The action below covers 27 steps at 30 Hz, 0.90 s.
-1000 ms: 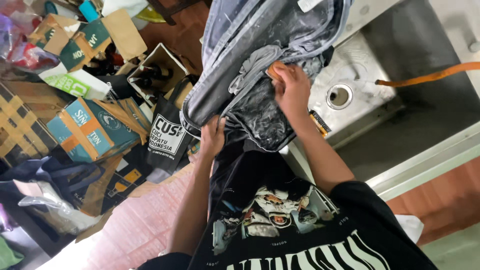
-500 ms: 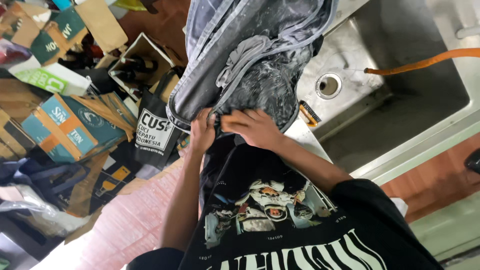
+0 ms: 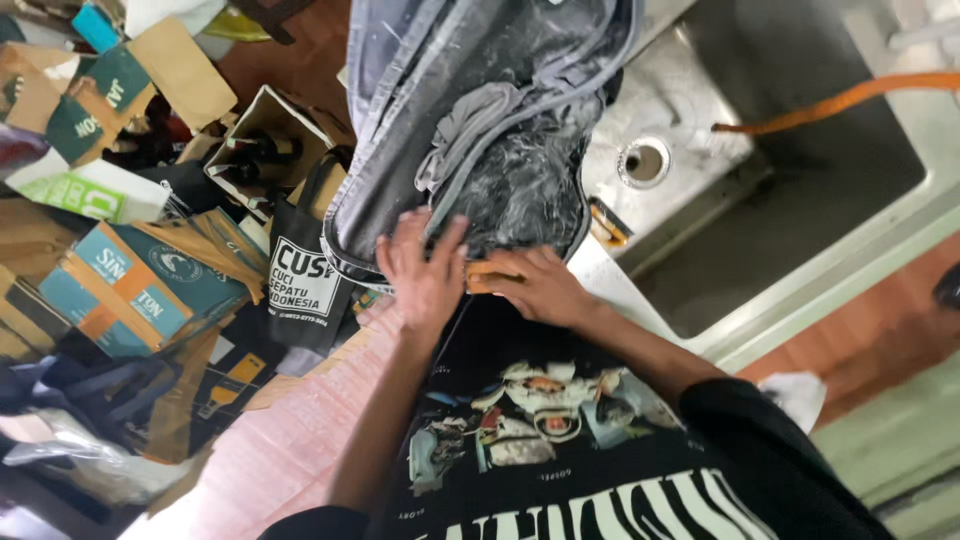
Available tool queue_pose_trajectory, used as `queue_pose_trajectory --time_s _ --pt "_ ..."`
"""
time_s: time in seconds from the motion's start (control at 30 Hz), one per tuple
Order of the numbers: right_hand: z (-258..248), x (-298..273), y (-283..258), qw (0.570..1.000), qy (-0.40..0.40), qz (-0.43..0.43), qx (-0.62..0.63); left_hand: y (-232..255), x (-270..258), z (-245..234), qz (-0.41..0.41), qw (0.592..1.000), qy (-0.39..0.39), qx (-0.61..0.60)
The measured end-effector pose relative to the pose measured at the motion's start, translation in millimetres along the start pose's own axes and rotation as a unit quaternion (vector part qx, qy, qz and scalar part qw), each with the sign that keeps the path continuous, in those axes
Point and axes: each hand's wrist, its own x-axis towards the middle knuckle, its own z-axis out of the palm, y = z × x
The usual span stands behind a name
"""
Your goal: The person cleans a gray bag by scrubbing the outer and inner surfaces with a orange brush and water at a sink.
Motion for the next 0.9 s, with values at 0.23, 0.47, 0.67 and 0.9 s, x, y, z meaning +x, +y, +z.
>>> queue_pose_trajectory --time_s 0.23,0.47,0.67,0.9 --pt "1.0 -123.2 87.4 0.995 -0.013 0.090 0.028 54.7 10.5 -0.7 0.018 0.967 -0.255 -0.021" --pt "-69.5 -12.5 5.2 0.933 -0.001 0.327 0.149 55.8 18.0 4.8 -0.014 0.918 -0.356 -0.177" --pt "-21.7 -69.2 44.1 0.993 0.055 0.095 0.032 51.4 25.0 3.8 -0.021 0.900 -0.394 -0.183" --pt "-46.6 -15.2 61.0 0.967 0.107 0.142 0.183 51.2 32.8 -5.9 -0.007 0.895 -0.408 -0.178"
